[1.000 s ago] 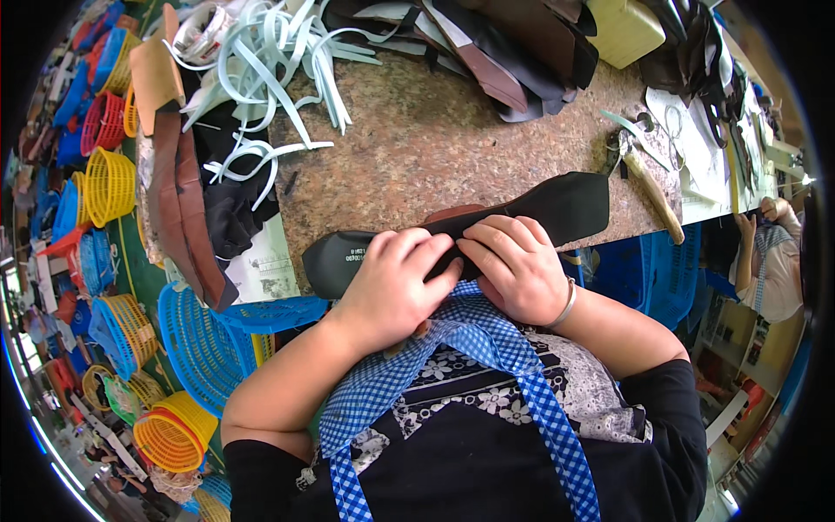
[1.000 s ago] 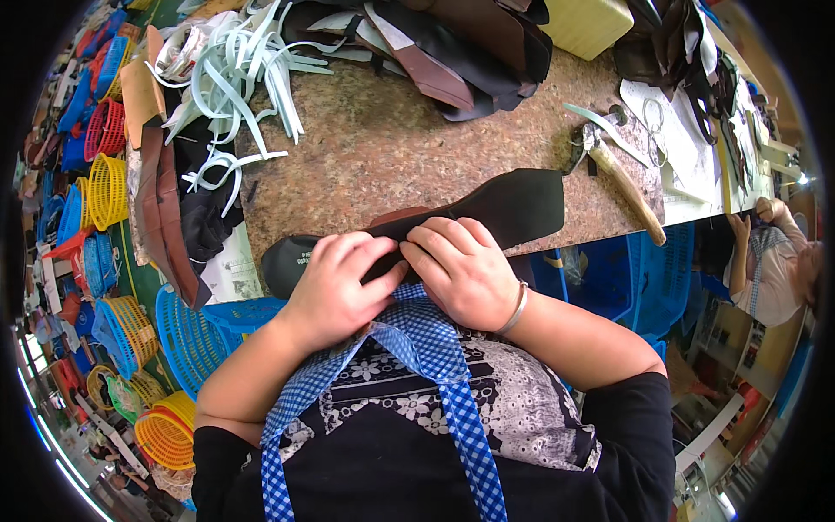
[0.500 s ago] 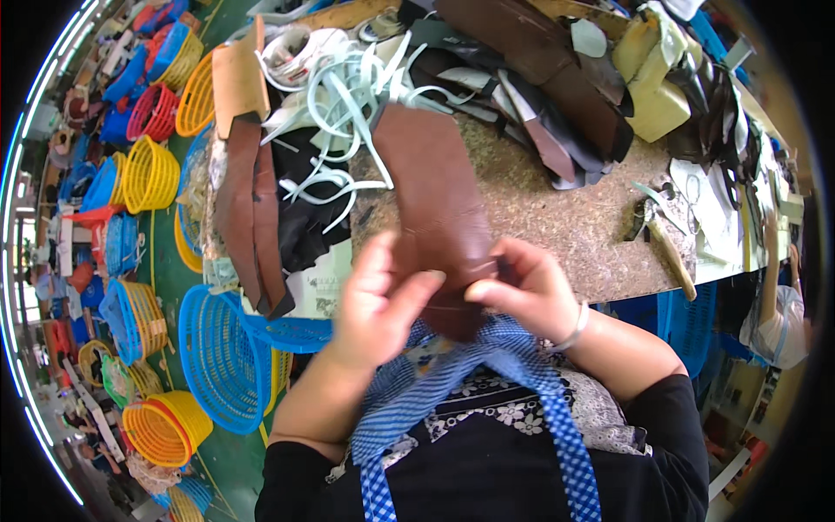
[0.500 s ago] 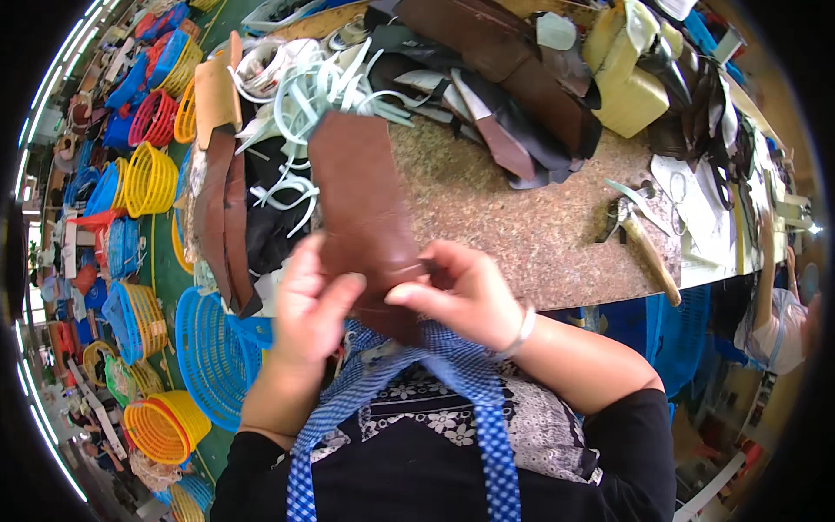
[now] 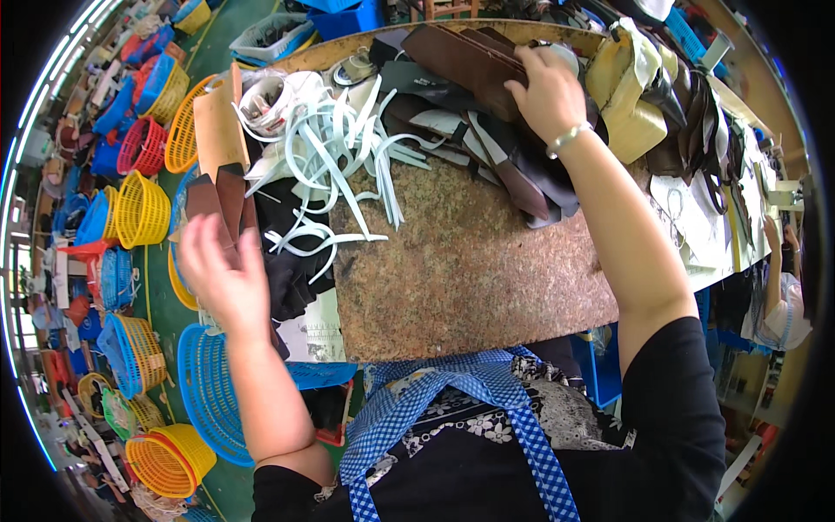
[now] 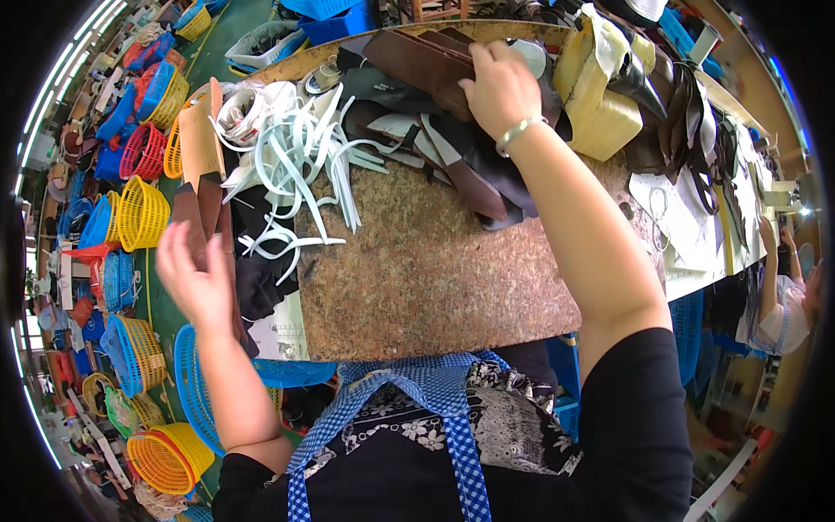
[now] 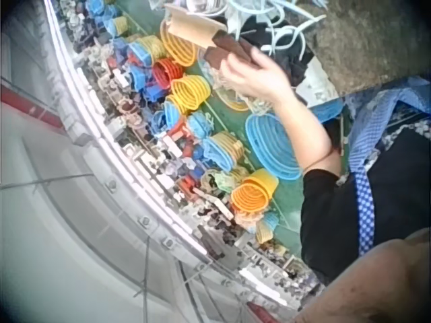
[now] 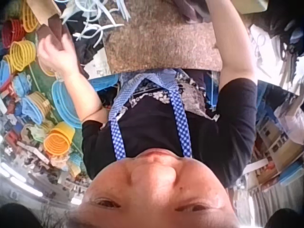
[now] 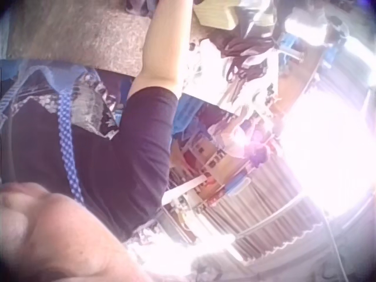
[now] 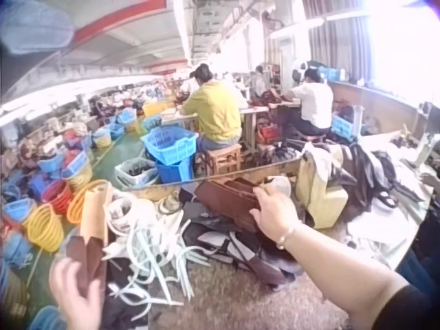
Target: The recorder applies adhesive tape to leather pieces and folds the edges in an industrial workshop.
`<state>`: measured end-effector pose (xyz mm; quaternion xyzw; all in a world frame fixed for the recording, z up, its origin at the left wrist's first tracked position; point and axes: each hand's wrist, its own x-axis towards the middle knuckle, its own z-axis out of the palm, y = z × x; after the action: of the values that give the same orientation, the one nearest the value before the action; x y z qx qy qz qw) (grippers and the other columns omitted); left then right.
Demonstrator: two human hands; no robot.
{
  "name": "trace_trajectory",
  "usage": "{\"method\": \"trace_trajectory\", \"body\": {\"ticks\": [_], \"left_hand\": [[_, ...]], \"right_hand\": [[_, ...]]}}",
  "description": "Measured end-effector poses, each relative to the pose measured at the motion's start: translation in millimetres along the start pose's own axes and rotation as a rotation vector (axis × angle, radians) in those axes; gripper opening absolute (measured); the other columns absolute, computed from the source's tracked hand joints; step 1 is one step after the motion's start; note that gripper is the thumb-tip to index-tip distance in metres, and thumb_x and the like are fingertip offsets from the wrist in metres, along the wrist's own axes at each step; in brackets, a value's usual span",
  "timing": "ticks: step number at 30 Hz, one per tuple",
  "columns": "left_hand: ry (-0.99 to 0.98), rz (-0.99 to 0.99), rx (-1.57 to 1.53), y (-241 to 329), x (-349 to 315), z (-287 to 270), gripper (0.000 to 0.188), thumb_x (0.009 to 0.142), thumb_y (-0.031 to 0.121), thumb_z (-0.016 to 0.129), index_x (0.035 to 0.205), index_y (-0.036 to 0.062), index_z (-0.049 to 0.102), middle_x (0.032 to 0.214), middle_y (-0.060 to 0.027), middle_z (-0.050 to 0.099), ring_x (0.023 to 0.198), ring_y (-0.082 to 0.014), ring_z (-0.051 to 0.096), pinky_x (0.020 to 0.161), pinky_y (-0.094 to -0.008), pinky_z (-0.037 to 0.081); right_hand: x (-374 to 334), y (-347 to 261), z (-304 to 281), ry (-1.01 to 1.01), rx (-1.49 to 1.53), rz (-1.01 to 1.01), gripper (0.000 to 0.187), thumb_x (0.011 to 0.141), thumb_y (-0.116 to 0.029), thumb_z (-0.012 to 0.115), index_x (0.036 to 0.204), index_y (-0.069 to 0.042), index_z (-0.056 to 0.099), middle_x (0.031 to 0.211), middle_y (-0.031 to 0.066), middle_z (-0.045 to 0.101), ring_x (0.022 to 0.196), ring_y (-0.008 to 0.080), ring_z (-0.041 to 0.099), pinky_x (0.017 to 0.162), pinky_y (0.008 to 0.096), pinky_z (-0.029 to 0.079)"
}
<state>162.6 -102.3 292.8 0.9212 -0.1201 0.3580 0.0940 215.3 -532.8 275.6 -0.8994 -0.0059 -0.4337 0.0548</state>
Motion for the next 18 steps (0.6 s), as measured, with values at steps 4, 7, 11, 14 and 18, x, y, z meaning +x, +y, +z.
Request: {"method": "trace_trajectory", "body": {"ticks": [4, 7, 11, 14, 18], "left_hand": [[-0.110, 0.161, -0.300, 65, -2, 16, 0.032, 0.080, 0.010, 0.075, 0.110, 0.0039, 0.065, 0.125, -0.0152, 0.058, 0.121, -0.0365, 0.054, 0.103, -0.0457, 0.043], [-0.178, 0.263, -0.425, 95, -12, 32, 0.030, 0.079, 0.008, 0.075, 0.108, 0.0053, 0.066, 0.123, -0.0139, 0.059, 0.120, -0.0353, 0.055, 0.102, -0.0461, 0.044], [-0.200, 0.429, -0.646, 140, -18, 37, 0.028, 0.077, 0.005, 0.075, 0.104, 0.0032, 0.067, 0.116, -0.0131, 0.062, 0.115, -0.0335, 0.059, 0.097, -0.0442, 0.048], [-0.196, 0.493, -0.797, 165, -33, 34, 0.027, 0.077, 0.005, 0.074, 0.103, 0.0023, 0.067, 0.113, -0.0138, 0.063, 0.111, -0.0324, 0.061, 0.092, -0.0416, 0.052], [-0.228, 0.692, -0.889, 187, -51, 17, 0.028, 0.077, 0.005, 0.072, 0.104, -0.0001, 0.067, 0.113, -0.0129, 0.064, 0.111, -0.0299, 0.061, 0.087, -0.0392, 0.052]], "right_hand": [[-7, 4, 15, -0.241, -0.074, -0.069, 0.008, 0.085, -0.010, 0.052, 0.089, -0.007, 0.058, 0.092, 0.0092, 0.058, 0.095, 0.0312, 0.059, 0.080, 0.0429, 0.052], [-14, -8, 1, -0.111, 0.018, -0.279, 0.006, 0.083, -0.007, 0.057, 0.089, -0.006, 0.056, 0.088, 0.0092, 0.058, 0.089, 0.0308, 0.060, 0.075, 0.0419, 0.050], [-26, -1, -2, -0.189, 0.439, 0.095, 0.021, 0.082, -0.003, 0.067, 0.099, -0.004, 0.055, 0.087, 0.0111, 0.062, 0.078, 0.0345, 0.063, 0.070, 0.0431, 0.050], [-12, -21, -27, -0.465, 0.558, 0.183, 0.027, 0.081, -0.008, 0.071, 0.105, -0.006, 0.058, 0.088, 0.0117, 0.063, 0.079, 0.0349, 0.064, 0.071, 0.0429, 0.052], [-6, -19, -26, -0.114, 0.281, 0.057, 0.013, 0.081, -0.008, 0.066, 0.094, -0.009, 0.067, 0.087, 0.0085, 0.064, 0.081, 0.0318, 0.065, 0.073, 0.0408, 0.054]]}}
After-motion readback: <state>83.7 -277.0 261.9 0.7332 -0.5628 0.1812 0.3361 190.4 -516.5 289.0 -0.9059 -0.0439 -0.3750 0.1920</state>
